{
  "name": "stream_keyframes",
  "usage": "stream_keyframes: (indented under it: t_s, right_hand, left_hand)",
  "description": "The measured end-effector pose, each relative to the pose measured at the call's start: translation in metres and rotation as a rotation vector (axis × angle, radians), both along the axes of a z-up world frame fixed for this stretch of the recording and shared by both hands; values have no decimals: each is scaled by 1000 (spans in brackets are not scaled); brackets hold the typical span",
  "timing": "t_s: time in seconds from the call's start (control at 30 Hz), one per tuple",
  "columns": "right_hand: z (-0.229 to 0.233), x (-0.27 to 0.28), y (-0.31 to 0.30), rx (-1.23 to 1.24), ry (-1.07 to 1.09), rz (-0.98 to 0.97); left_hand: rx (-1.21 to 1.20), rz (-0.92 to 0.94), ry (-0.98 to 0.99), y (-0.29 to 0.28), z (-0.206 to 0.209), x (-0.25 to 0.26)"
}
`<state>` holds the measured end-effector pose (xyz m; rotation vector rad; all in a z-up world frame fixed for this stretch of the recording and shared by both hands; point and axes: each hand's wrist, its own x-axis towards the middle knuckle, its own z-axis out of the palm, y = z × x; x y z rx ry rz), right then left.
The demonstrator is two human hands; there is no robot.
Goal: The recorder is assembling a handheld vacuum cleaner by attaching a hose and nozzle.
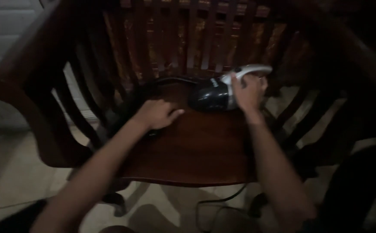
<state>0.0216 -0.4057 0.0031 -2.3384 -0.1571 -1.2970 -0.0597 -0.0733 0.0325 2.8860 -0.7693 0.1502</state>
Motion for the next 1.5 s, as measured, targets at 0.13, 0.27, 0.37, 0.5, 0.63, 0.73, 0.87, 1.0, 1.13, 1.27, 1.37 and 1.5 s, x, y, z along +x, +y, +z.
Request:
stream_keyframes:
  t_s: [0.13,0.27,0.37,0.5,0.63,0.73,0.87,1.0,1.13,1.27,1.37,1.5]
  right_hand:
    - [12,-12,-2,-4,98,72]
    - [11,-11,4,65,34,83]
    - [17,-21,9,77,54,101]
    - [20,-23,8,69,47,176]
    - [17,-24,7,18,-63,224]
    - [11,-16,2,150,-167,154]
    - [15,-24,8,188,-292,82]
    - [22,-35,32,194,-326,170]
    - [36,-58,57,127,-330,257]
    - [42,-73,76,72,-286,350]
    - [44,-84,90,92,-157,551]
    - [32,-93,116,-135,56,798]
  left_hand:
    - [-196,-76,-99,-1,13,-6]
    - [-190,-66,-66,11,12,-4]
    - [-296,-73,-28,22,13,-1]
    - [-438,20,-284,43,-28,57]
    - [-252,262,-460,77,-53,91]
    - [-144,504,-309,101,-78,123]
    - [-292,603,-58,112,-77,133]
    - [-762,472,108,103,-19,80]
    - [-1143,446,393,87,-3,74]
    - [-1631,258,598,68,-3,65]
    - [-1771,118,505,57,-1,61]
    - [-1808,24,321,48,-4,60]
